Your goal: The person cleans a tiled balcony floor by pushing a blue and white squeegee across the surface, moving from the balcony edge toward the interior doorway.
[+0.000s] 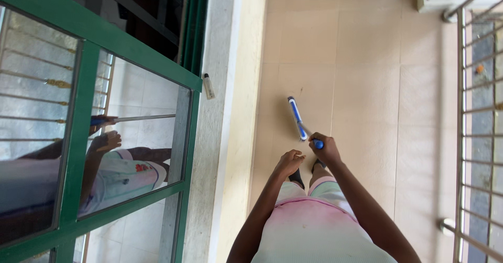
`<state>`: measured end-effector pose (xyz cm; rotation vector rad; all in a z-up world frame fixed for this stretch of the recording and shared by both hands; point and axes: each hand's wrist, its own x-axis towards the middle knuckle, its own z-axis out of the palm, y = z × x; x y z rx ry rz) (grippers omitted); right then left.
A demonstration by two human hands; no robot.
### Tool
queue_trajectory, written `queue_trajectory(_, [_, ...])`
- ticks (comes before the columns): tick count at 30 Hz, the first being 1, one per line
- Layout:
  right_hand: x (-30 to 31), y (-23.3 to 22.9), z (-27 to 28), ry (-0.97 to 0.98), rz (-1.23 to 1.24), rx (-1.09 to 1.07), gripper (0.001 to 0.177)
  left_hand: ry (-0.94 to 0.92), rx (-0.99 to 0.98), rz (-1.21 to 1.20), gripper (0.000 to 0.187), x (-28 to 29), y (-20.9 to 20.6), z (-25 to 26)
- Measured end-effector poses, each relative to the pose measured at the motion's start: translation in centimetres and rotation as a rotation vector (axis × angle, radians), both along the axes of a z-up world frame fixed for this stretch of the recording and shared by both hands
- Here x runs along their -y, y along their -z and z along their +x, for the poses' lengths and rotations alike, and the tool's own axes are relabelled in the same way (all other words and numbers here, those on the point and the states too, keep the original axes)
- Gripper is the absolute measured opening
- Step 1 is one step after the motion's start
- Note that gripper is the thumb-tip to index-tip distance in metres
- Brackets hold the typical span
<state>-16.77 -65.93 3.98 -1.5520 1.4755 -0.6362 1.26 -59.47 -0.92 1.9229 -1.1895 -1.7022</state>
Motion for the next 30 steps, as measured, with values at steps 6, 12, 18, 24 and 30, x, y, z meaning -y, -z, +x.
queue_trajectory(6, [3.5,2.2,0.3,-0.078,-0.096,0.137,0.015,-0.112,0.018,0.014,0.057,3.5,-2.4,-0.8])
queue_trajectory(12, [5.6,3.6,-6.2,0.070,-0.003,0.095,0.012,-0.115,-0.016,0.090,0.055,4.8,-2.6,-3.2])
queue_trajectory(18, [7.5,2.8,-10.4,0.214,-0.039,-0.008,0.010,-0.112,-0.009,0.077,0.056,6.2,-2.2,-4.7])
queue_trajectory(24, [9.8,0.8,-9.5,0.182,-0.039,-0.081,0.014,-0.177,-0.004,0.011,0.057,7.2,-2.3,-5.0])
queue_trajectory(30, [11.9,-1.1,-7.4,-0.042,0.017,0.003,0.021,-0.218,0.041,-0.065,0.057,7.6,-0.9,-6.1])
